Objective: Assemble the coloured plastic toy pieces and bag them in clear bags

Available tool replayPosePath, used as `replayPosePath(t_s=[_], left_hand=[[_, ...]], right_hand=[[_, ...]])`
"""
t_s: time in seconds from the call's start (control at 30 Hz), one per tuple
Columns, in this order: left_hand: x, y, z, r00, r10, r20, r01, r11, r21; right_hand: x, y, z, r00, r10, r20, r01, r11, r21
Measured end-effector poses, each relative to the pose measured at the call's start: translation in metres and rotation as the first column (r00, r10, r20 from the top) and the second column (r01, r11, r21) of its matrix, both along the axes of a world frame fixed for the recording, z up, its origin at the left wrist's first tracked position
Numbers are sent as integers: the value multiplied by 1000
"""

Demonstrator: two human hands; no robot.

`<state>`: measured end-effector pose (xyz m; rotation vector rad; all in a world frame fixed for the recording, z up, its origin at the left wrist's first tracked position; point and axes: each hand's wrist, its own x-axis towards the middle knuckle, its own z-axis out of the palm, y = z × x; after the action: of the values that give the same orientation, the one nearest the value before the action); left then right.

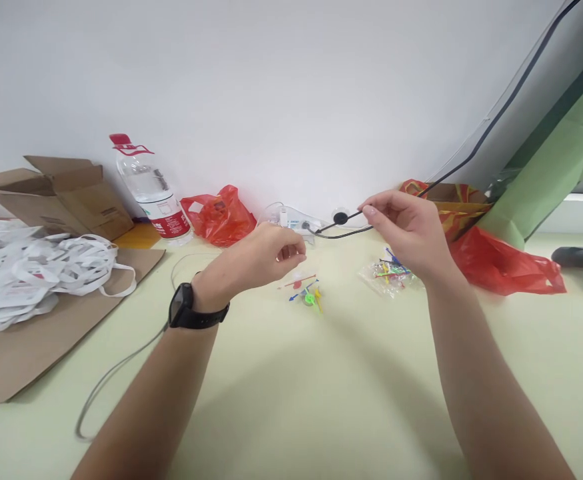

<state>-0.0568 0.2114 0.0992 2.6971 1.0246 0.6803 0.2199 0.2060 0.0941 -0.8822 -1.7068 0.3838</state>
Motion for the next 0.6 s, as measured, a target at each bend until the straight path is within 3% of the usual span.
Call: replayPosePath(t_s=[0.17, 0.33, 0.4, 0.5, 0.6], left_hand=[[12, -9, 1, 999, -32, -12, 33, 999, 43], [17, -13, 2, 998, -54, -15, 55, 996, 64], [15, -11, 2, 999, -44, -14, 44, 996, 77], [6, -6, 4, 1000, 8, 1, -8, 997, 79], [-7, -1, 8, 997, 80, 15, -81, 994, 79]], right_hand=[[-19, -5, -1, 975, -9, 221, -12, 996, 94], [-36, 3, -24, 933, 63, 355, -55, 998, -33], [-39, 8, -29, 935, 79, 345, -62, 996, -61], [-36, 15, -30, 974, 3, 228, 7, 999, -43], [-25, 24, -35, 981, -20, 191, 47, 989, -138]])
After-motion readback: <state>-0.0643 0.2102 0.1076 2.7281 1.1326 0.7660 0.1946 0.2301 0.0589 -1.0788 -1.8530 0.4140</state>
